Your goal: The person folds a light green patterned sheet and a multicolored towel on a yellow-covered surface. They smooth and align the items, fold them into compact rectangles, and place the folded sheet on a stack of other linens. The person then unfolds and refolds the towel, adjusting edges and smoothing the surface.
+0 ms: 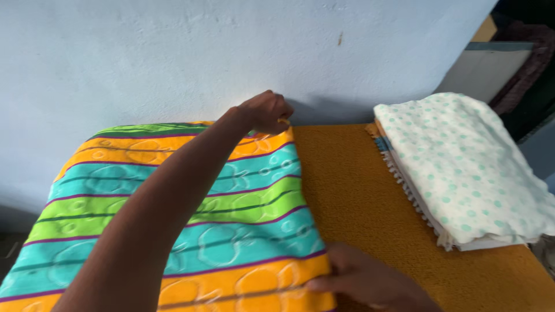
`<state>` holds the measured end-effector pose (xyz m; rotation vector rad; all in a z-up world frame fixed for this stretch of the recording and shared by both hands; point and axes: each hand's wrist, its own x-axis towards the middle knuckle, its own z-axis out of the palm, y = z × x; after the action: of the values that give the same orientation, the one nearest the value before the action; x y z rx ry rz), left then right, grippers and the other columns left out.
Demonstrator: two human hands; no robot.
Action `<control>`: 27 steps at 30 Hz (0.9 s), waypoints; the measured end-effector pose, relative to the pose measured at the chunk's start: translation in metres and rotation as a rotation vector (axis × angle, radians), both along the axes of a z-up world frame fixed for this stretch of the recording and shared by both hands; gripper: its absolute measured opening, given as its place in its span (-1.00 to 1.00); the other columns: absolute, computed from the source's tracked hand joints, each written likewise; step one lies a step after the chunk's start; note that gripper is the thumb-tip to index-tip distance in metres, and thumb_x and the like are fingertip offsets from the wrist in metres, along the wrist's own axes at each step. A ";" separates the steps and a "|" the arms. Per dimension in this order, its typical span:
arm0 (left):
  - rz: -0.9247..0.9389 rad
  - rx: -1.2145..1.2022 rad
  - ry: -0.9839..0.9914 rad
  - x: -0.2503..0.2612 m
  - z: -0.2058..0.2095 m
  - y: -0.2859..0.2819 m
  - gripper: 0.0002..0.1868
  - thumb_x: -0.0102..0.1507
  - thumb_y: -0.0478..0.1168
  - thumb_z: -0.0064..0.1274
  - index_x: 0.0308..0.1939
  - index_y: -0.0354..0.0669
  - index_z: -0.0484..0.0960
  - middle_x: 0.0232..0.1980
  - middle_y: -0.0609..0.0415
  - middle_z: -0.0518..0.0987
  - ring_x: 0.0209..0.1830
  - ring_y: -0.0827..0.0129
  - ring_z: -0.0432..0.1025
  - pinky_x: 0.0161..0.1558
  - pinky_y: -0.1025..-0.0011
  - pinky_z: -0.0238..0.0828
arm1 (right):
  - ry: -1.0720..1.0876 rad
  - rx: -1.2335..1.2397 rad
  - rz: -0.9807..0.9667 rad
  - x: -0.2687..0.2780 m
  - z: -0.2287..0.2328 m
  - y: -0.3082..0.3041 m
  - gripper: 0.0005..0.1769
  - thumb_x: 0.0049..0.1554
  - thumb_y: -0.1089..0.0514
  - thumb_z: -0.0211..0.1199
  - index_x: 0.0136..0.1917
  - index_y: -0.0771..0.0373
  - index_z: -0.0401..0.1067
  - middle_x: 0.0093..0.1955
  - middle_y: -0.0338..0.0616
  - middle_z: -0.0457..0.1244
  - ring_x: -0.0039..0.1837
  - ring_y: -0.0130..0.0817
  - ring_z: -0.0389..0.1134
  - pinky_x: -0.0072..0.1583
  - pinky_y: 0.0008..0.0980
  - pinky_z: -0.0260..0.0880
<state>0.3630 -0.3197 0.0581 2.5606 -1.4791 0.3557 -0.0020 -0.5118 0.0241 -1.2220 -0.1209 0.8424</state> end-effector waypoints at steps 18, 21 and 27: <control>0.189 -0.116 0.016 -0.023 0.077 0.102 -0.41 -0.01 0.05 0.41 -0.04 -0.15 0.56 -0.19 -0.08 0.67 -0.14 0.01 0.60 -0.07 0.14 0.52 | -0.595 -1.156 -0.439 0.149 0.079 -0.157 -0.54 0.10 -0.04 0.38 0.14 0.33 0.58 -0.01 0.00 0.46 0.00 -0.23 0.45 0.07 -0.17 0.46; 0.287 0.024 0.001 -0.036 0.078 0.117 -0.28 -0.20 0.12 0.53 -0.06 -0.04 0.61 -0.18 -0.02 0.68 -0.14 0.00 0.58 -0.12 0.10 0.50 | -0.551 -1.103 -0.246 0.151 0.083 -0.144 -0.49 -0.05 0.02 0.52 0.10 0.33 0.59 0.00 -0.08 0.49 0.02 -0.30 0.47 0.10 -0.24 0.46; 0.428 -0.052 -0.355 -0.035 0.056 0.123 -0.71 0.03 -0.08 0.37 -0.22 -0.04 0.71 -0.17 -0.09 0.66 -0.20 -0.09 0.57 -0.25 -0.01 0.51 | -0.607 -1.030 -0.229 0.152 0.072 -0.130 -0.42 -0.09 0.12 0.53 0.19 0.33 0.54 0.09 -0.09 0.49 0.07 -0.30 0.48 0.15 -0.26 0.47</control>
<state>0.3276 -0.1972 0.1138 2.8649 -0.9681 0.9329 0.1499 -0.6415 0.0964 -2.3901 -0.0248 0.2664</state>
